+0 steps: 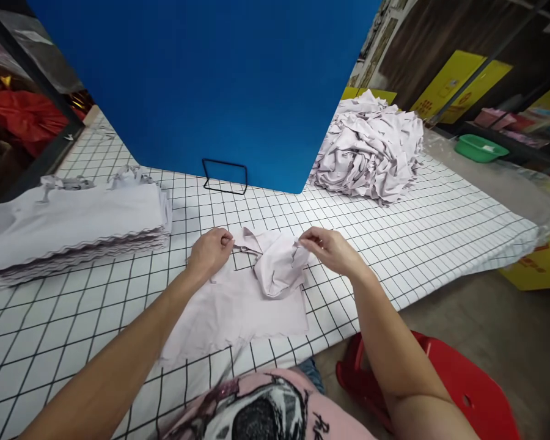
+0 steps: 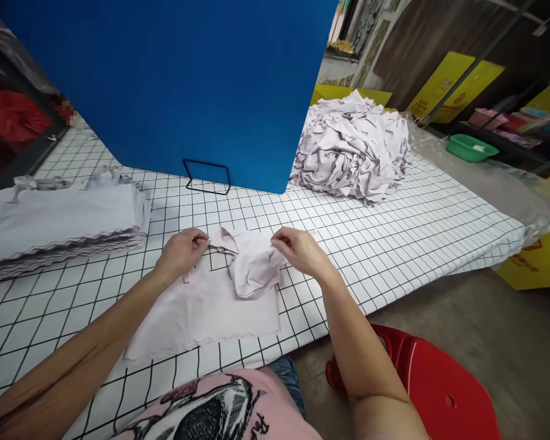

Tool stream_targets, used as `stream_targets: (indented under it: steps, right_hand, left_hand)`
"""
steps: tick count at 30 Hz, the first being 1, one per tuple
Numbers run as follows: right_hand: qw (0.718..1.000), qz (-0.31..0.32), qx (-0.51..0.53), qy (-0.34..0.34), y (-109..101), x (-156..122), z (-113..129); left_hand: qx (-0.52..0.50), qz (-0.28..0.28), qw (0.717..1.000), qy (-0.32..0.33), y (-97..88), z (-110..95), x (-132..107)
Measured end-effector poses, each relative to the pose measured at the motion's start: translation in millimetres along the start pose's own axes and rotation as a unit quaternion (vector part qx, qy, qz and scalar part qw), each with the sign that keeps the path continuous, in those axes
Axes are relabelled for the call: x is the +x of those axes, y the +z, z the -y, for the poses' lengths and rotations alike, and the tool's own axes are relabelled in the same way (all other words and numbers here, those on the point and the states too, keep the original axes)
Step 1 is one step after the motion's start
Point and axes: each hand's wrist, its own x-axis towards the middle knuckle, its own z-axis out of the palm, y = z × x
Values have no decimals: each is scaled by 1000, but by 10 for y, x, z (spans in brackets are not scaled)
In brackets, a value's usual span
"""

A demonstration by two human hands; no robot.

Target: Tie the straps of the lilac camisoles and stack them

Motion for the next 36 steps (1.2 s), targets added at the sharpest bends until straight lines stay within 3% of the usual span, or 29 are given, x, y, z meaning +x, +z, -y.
stream_targets:
  steps: [2,5,8,11,14,16,19,20,22,24,26,28,32,34,36]
  right_hand:
    - [997,-54,-49,25,104,142,-260]
    - [991,-31,-128,2,269,351,-556]
    - [981,1,-193,-3,382,517,-675]
    - [978,-9,-208,17,364,578,-660]
    - [976,-81,-202,10,280,451,-484]
    - [979,-106,-173,-29,296,268,-276]
    - [983,-41,-154,-95,529,-36,35]
    - [980,-13,-171,-104,642,-114,102]
    - [972,26,-211,-101,838,-200,153]
    - [977,30,-197,-78,896,-193,102]
    - [993,-13,-108,-49,768,-126,-4]
    - [995,-98,12,-19,499,-41,-112]
    - [936,-270,226,16,-65,68,-209]
    - [899,-317,302,11,-214,62,-186]
    - [882,-329,339,8,-247,2,-135]
  left_hand:
    - [-19,-6,1000,9,-9,-53,-153]
    - [-45,8,996,75,45,-227,-349]
    - [-16,61,983,172,200,-411,-483]
    - [36,109,973,202,341,-504,-532]
    - [-4,126,974,188,339,-456,-446]
    - [-42,88,981,168,269,-339,-298]
    - [-1,-31,997,73,166,-95,-6]
    - [23,-45,998,37,146,-22,87]
    - [44,-15,999,-14,126,70,233]
    - [30,39,998,-27,106,77,324]
    - [11,55,998,-25,53,14,380]
    - [-10,19,1000,-17,-58,-77,433]
    - [-58,-108,992,-11,-460,-247,521]
    - [-66,-157,985,-4,-722,-318,487]
    - [-59,-191,980,8,-981,-366,352]
